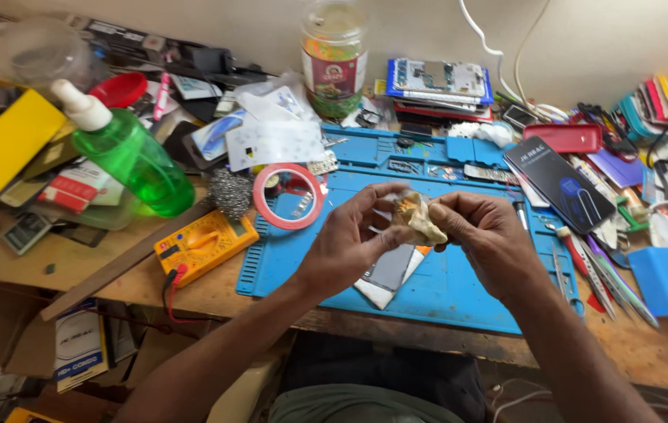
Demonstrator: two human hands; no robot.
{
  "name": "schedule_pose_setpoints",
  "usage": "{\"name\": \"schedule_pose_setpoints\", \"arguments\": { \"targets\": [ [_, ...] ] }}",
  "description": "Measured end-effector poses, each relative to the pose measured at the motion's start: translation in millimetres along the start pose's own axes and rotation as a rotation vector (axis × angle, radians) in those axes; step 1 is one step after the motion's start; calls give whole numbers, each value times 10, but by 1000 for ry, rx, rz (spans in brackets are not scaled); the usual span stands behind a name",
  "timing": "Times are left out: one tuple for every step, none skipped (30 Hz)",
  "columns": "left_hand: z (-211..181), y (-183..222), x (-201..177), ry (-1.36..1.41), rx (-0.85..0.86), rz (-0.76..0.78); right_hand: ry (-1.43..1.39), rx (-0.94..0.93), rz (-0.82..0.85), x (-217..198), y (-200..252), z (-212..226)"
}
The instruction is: The person uses tweezers and a small tool to clean and adjust components around the camera module on the back of a smartphone. They repeatedly wipe the area with a cloth and spray liquid from a green bottle onto the cloth before continuing the cleaning.
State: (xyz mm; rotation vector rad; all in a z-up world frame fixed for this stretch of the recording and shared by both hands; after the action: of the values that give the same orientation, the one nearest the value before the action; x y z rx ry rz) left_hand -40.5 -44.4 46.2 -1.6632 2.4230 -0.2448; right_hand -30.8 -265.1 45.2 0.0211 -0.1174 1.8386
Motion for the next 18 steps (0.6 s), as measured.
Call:
{"name": "schedule_pose_setpoints", "arguments": {
  "targets": [
    [60, -36, 10, 107, 5, 6, -84, 20, -47, 79, 51, 18],
    [114, -62, 17, 215, 11, 12, -168, 41, -94, 148, 85, 43],
    [161, -72, 23, 327, 12, 25, -252, 64, -149, 201, 92, 67],
    [199, -81, 7, 295, 6, 10, -89, -31, -108, 237, 78, 104],
    [230, -70, -2, 267, -5, -6, 73, -119, -70, 263, 94, 123],
    [254, -69, -14, 239, -16, -22, 235, -207, -31, 260, 101, 132],
    [274, -52, -22, 252, 1, -24, 246, -220, -51, 246, 130, 101],
    [289, -50, -34, 265, 17, -26, 256, -232, -70, 209, 155, 61],
    [301, -46, -46, 279, 30, -28, 266, -240, -89, 158, 174, 10],
    [310, -39, -62, 314, 44, 13, 200, -151, -56, 97, 193, -47],
    [310, -44, -94, 347, 63, 53, 134, -69, -20, 30, 190, -95],
    [309, -44, -117, 381, 81, 93, 67, 12, 16, -17, 188, -137],
    [303, -58, -143, 384, 90, 99, -29, -14, 32, -56, 174, -146],
    [292, -72, -169, 387, 99, 105, -124, -40, 47, -62, 131, -145],
    [276, -86, -183, 389, 113, 108, -218, -70, 67, -40, 81, -126],
    [268, -88, -156, 411, 120, 111, -277, -114, 37, -9, 112, -102],
    [267, -86, -100, 432, 124, 112, -338, -156, 8, 63, 150, -88],
    [258, -83, -55, 453, 128, 112, -400, -198, -20, 143, 158, -75]
  ]
}}
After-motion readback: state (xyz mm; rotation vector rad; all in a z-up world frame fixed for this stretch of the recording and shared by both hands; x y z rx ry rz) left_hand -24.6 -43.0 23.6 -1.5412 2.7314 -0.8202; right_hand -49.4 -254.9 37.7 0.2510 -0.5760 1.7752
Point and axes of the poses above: each hand's wrist, its own y-axis away from the middle knuckle, its own x-axis out of the palm, z = x × y, the point moved 1 cm from there along -y, towards the middle knuckle, and after that the axes turned 1 degree about -z, right-handed, at the moved point
